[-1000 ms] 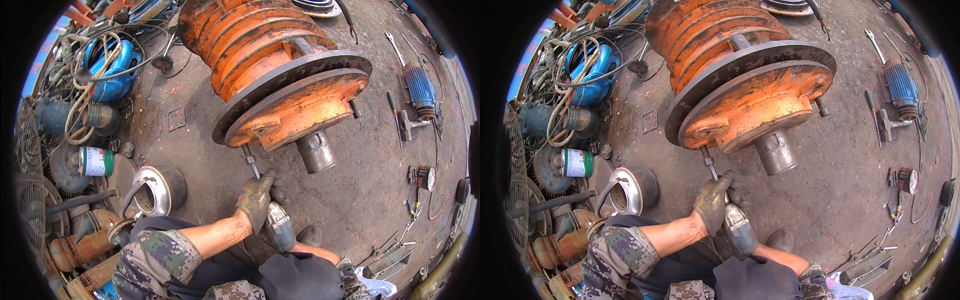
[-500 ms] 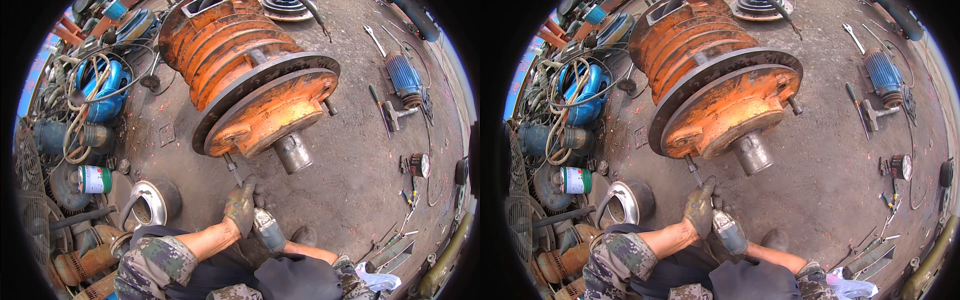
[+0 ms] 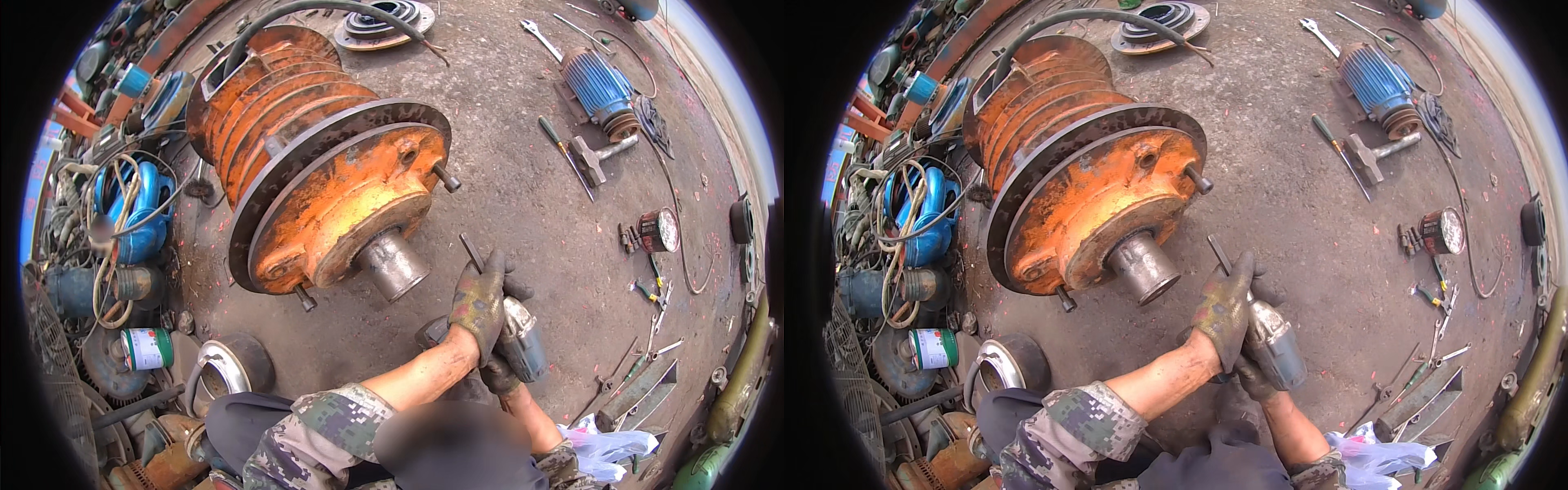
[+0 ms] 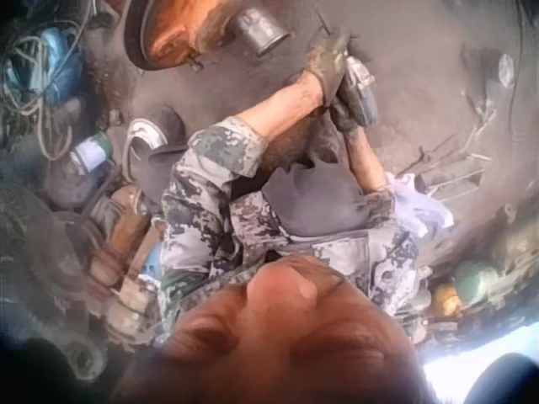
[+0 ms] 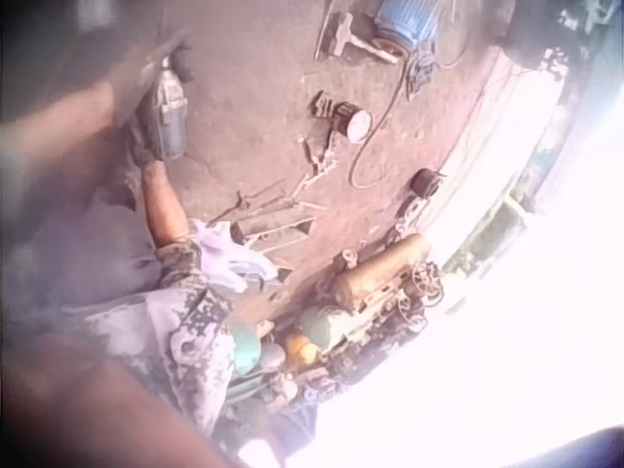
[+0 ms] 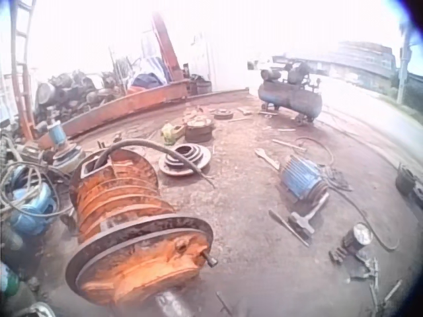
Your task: The person uses a cordless impact wrench to remove bolts from a large orange cylindrical machine component. They repeatedly position the tool, drive the bolts out, and set them aside on the ground.
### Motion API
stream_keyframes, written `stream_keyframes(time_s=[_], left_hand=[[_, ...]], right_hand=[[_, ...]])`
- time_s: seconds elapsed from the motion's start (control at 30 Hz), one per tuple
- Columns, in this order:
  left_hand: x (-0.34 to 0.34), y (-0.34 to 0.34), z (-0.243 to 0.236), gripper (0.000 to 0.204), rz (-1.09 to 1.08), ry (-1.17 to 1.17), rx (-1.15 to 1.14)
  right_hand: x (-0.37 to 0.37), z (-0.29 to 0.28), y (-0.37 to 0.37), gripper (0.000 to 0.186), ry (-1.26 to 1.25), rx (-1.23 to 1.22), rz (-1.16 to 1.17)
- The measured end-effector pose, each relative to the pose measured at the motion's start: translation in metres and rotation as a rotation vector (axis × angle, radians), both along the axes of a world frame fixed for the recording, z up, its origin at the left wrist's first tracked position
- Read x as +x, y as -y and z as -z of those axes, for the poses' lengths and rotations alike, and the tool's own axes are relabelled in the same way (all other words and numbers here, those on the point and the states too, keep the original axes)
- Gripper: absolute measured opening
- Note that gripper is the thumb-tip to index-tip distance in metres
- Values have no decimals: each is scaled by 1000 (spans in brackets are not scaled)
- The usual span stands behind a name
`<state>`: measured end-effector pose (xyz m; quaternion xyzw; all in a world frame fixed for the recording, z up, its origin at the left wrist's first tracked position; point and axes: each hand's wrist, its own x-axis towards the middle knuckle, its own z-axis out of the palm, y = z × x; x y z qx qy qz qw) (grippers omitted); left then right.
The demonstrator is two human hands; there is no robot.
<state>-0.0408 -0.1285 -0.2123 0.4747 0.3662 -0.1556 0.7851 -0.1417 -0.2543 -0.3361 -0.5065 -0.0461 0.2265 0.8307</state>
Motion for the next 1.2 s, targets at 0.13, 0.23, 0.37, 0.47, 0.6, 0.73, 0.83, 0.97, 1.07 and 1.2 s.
stream_keyframes(time_s=[0.13, 0.23, 0.37, 0.47, 0.6, 0.73, 0.83, 0.97, 1.07, 1.2], left_hand=[[43, -2, 17, 46, -150, 100, -62], [64, -11, 22, 42, -155, 81, -60], [72, -9, 25, 46, -185, 88, -53], [73, -4, 26, 40, -221, 124, -80], [68, -18, 45, 28, -242, 325, -361], [80, -5, 39, 32, -306, 206, -293], [95, -11, 2, 44, -285, -86, 64], [91, -4, 14, 40, -316, -26, 0], [90, -2, 17, 27, -394, -3, -78], [89, -3, 24, 25, -426, 51, -150]], right_hand=[[51, 24, -4, 76, 13, -148, 18], [75, 11, -23, 73, -61, -50, 57], [89, 3, -24, 69, -103, -16, 46], [98, 13, -13, 65, 75, -154, 39], [103, 16, 7, 62, 308, -298, -4], [108, -6, 1, 58, 379, -294, 50], [108, -46, -25, 61, -301, 102, -107], [98, -33, -20, 68, -543, 118, -96], [103, -22, -16, 67, -183, -20, -96], [110, -34, -23, 65, -194, 77, 3]])
